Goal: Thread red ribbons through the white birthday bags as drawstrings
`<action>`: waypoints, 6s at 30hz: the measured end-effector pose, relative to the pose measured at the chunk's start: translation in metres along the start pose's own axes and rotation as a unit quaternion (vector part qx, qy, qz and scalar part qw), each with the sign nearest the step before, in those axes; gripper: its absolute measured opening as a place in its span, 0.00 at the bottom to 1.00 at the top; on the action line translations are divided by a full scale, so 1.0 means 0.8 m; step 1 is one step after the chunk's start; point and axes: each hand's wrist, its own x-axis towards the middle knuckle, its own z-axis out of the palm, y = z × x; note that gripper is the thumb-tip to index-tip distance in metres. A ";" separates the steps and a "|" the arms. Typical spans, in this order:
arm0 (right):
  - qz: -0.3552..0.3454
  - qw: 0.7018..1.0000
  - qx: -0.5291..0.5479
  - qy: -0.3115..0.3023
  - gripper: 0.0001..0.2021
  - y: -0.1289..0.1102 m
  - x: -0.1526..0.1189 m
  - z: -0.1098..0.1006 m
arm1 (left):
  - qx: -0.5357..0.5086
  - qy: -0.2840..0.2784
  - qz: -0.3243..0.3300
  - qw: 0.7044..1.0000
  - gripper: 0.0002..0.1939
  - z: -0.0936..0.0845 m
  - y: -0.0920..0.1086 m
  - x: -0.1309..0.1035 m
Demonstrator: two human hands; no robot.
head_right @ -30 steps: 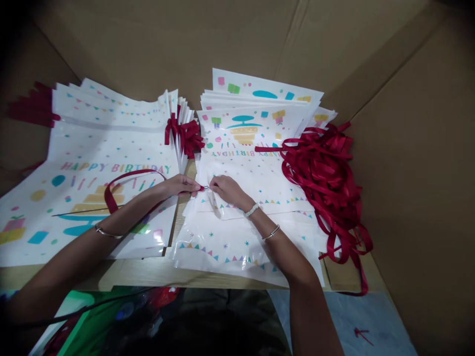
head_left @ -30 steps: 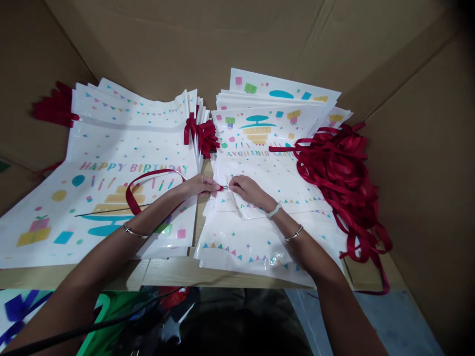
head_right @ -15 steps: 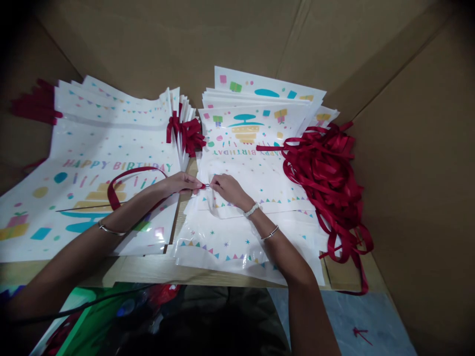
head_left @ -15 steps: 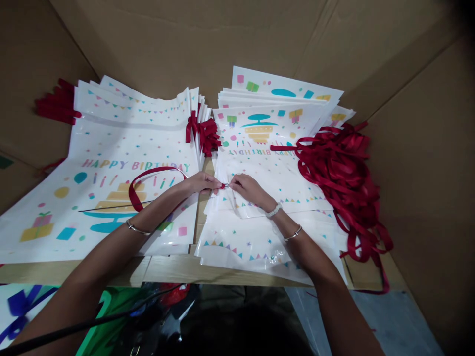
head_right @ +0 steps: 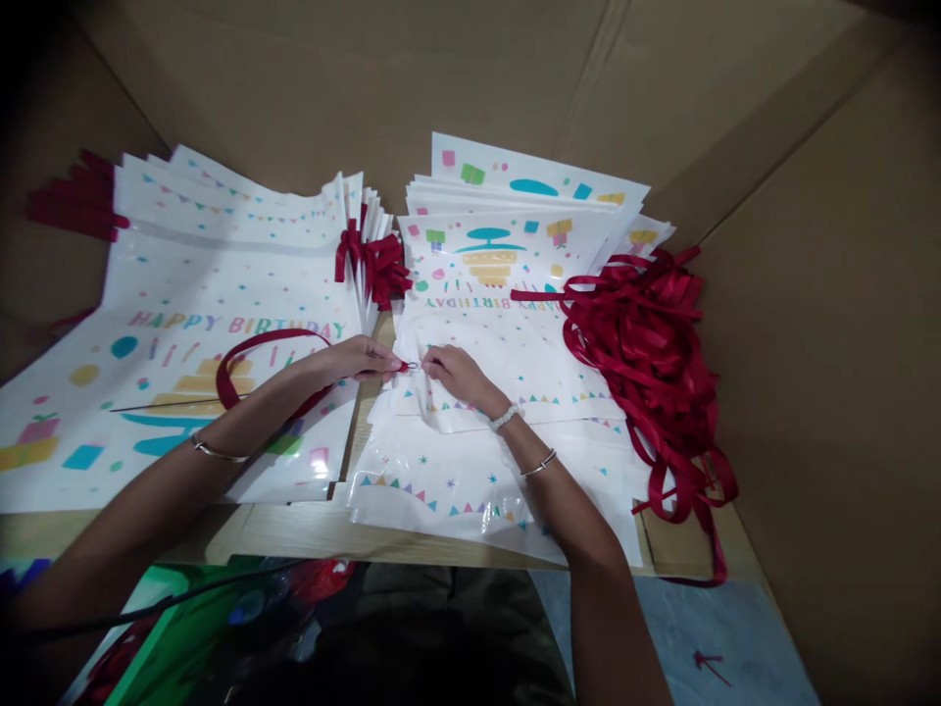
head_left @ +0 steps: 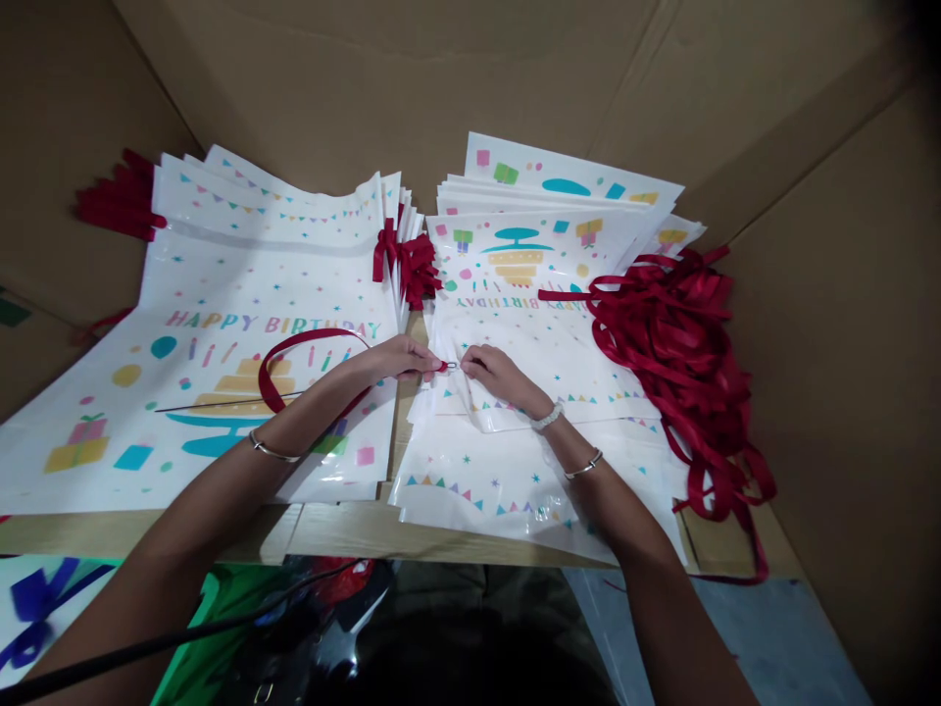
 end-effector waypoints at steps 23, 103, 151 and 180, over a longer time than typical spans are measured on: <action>-0.013 0.999 -0.029 0.001 0.12 -0.002 -0.002 0.001 | -0.095 0.052 -0.013 0.994 0.12 0.019 -0.004 0.010; 0.011 1.000 0.025 -0.001 0.10 -0.009 -0.006 -0.005 | -0.092 0.007 -0.027 0.995 0.09 0.005 -0.011 0.015; 0.168 0.966 -0.153 -0.126 0.15 -0.066 0.018 -0.017 | 0.169 0.097 0.058 0.979 0.09 0.015 0.012 -0.004; 0.135 0.984 -0.020 -0.113 0.10 -0.048 0.006 -0.026 | -0.008 -0.068 -0.024 0.997 0.18 -0.004 -0.008 0.012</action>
